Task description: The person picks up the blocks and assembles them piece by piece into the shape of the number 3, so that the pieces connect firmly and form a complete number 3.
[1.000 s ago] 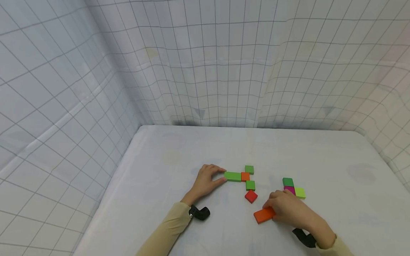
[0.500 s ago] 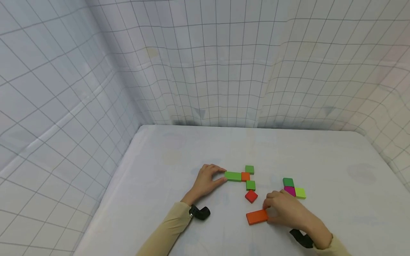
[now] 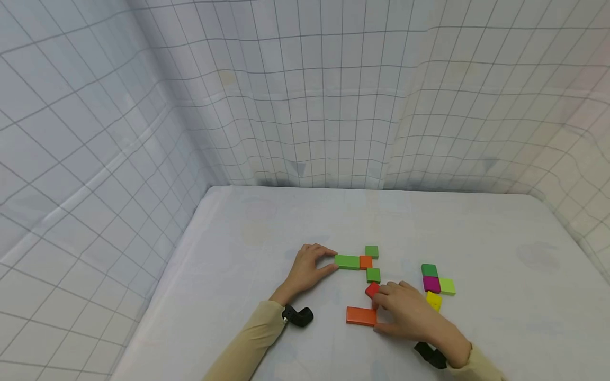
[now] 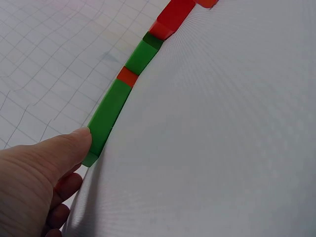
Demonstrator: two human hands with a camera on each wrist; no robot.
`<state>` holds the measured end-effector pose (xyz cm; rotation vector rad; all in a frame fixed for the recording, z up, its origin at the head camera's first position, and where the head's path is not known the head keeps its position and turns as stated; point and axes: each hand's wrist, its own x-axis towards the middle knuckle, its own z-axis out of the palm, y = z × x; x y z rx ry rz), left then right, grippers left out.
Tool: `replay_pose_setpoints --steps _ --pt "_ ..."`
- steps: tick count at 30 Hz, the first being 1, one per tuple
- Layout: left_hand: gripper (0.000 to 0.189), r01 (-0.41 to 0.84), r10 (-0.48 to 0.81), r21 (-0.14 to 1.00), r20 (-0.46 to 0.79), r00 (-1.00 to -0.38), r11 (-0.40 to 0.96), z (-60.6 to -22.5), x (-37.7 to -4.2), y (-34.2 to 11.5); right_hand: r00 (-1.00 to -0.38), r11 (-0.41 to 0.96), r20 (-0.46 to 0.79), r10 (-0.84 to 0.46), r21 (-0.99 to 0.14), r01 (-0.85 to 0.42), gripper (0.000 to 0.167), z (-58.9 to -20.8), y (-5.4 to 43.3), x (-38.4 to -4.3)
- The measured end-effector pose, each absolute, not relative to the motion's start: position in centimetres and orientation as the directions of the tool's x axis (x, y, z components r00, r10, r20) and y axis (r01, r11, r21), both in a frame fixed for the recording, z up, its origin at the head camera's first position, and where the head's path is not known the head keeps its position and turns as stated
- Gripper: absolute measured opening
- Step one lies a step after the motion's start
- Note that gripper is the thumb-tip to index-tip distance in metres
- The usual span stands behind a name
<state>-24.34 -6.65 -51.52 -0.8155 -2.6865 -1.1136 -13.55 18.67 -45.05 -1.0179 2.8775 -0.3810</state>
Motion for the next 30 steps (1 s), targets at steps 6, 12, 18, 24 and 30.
replay_pose_setpoints --steps 6,12,18,24,30 --pt "0.030 0.526 0.433 0.620 0.310 -0.846 0.583 -51.5 -24.3 -6.7 -0.764 0.733 0.064 -0.642 -0.242 -0.636 0.029 -45.3 18.2 -13.8" --pt "0.030 0.523 0.430 0.622 0.309 -0.848 0.583 -51.5 -24.3 -6.8 -0.745 0.710 0.114 -0.657 -0.236 -0.663 0.028 -45.6 17.4 -14.6" --pt "0.031 0.527 0.438 0.613 0.307 -0.845 0.588 -51.4 -24.3 -6.7 -0.755 0.720 0.135 -0.642 -0.232 -0.654 0.029 -45.9 17.0 -15.6" --pt "0.031 0.525 0.437 0.616 0.304 -0.846 0.587 -51.3 -24.4 -6.7 -0.763 0.727 0.132 -0.633 -0.238 -0.644 0.030 -46.1 17.2 -16.3" --pt "0.031 0.524 0.434 0.620 0.306 -0.847 0.585 -51.4 -24.4 -6.7 -0.760 0.720 0.147 -0.633 -0.249 -0.647 0.030 -46.1 17.4 -16.6"
